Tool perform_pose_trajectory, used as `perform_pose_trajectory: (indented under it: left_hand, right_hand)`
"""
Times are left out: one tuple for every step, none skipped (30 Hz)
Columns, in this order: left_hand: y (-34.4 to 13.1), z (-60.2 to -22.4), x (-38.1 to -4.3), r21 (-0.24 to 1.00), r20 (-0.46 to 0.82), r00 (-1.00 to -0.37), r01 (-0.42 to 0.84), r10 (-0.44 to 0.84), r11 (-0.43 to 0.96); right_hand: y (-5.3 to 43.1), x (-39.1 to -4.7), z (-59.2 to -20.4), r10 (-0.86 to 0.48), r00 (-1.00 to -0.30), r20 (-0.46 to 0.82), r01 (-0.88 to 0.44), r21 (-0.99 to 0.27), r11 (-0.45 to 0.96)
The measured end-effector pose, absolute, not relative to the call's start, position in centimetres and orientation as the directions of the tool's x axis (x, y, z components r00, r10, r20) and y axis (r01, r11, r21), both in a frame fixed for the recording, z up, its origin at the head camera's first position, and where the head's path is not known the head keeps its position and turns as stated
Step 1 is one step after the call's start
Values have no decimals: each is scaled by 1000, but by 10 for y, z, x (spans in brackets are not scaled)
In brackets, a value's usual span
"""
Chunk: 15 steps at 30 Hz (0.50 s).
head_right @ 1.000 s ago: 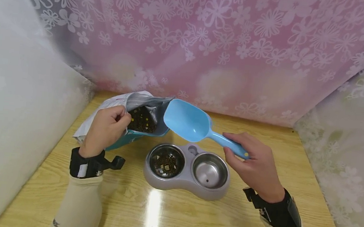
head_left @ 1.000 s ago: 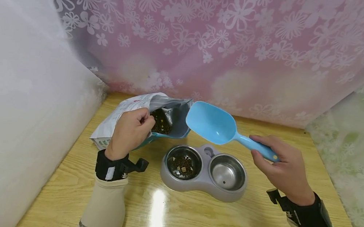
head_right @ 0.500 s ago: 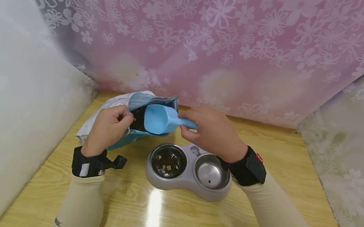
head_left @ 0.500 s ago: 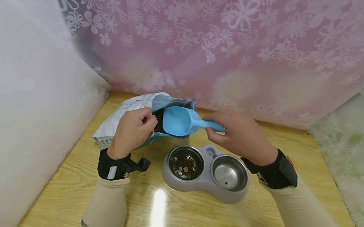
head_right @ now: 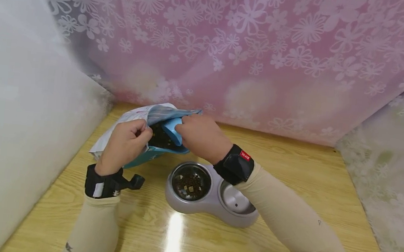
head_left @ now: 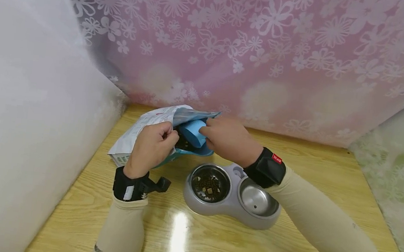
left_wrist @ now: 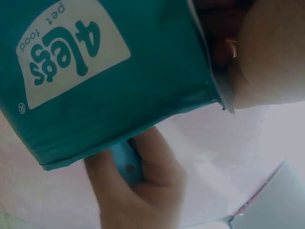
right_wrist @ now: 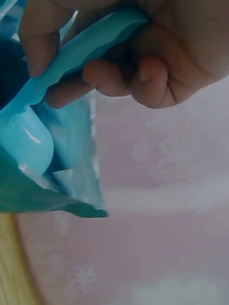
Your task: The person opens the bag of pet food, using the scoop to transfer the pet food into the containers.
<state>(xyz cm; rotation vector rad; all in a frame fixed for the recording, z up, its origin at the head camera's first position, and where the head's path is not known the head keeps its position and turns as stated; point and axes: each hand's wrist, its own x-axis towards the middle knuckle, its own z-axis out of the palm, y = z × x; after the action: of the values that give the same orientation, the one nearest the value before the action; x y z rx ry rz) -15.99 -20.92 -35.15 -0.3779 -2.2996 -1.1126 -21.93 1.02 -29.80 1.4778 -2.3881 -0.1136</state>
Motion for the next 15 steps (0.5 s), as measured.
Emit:
perform_pose_trajectory:
  left_hand:
    - [-210, -351, -159, 629, 590, -808, 470, 13, 619]
    - [-211, -351, -159, 626, 591, -807, 470, 15, 622]
    - [-212, -351, -158, 624, 592, -806, 472, 18, 623]
    - [-211, -350, -159, 622, 591, -806, 475, 24, 623]
    - [-210, -349, -160, 618, 591, -806, 478, 32, 625]
    - [-209, -349, -160, 614, 591, -806, 479, 37, 628]
    - [-209, -348, -160, 611, 590, -806, 480, 42, 629]
    - [-209, -348, -161, 609, 590, -806, 482, 46, 630]
    - [-209, -348, -161, 608, 590, -806, 482, 48, 631]
    - [-209, -349, -160, 608, 589, -807, 482, 49, 631]
    - [-209, -349, -160, 607, 589, -807, 482, 50, 631]
    - [-210, -349, -160, 609, 588, -807, 481, 48, 630]
    - [-210, -350, -159, 612, 588, -808, 480, 44, 629]
    - [-210, -350, -159, 613, 587, -808, 478, 41, 629]
    - [-211, -351, -159, 616, 586, -810, 475, 38, 628]
  right_hand:
    - [6, -221, -301, -883, -424, 203, -860, 215, 463]
    - [2, -223, -303, -882, -441, 165, -866, 181, 467]
    - [-1, -225, -305, -877, -464, 127, -866, 141, 479]
    - [-2, -228, -308, -866, -493, 86, -861, 98, 500]
    - [-3, -230, -309, -854, -518, 45, -853, 53, 520]
    - [-4, -232, -311, -842, -540, 9, -842, 8, 540]
    - [-5, -234, -311, -833, -554, -17, -832, -29, 554]
    - [-7, -236, -312, -828, -560, -36, -826, -55, 561]
    - [-8, -238, -313, -824, -565, -53, -820, -76, 567]
    - [-10, -240, -313, -822, -565, -72, -816, -98, 570]
    - [-11, -242, -313, -823, -561, -84, -814, -121, 568]
    - [-11, -244, -313, -824, -559, -97, -812, -139, 567]
    - [-12, -246, -313, -822, -558, -113, -807, -155, 569]
    - [-12, -248, -312, -821, -556, -129, -801, -180, 571]
    - [-11, -250, -312, -819, -555, -145, -793, -208, 573]
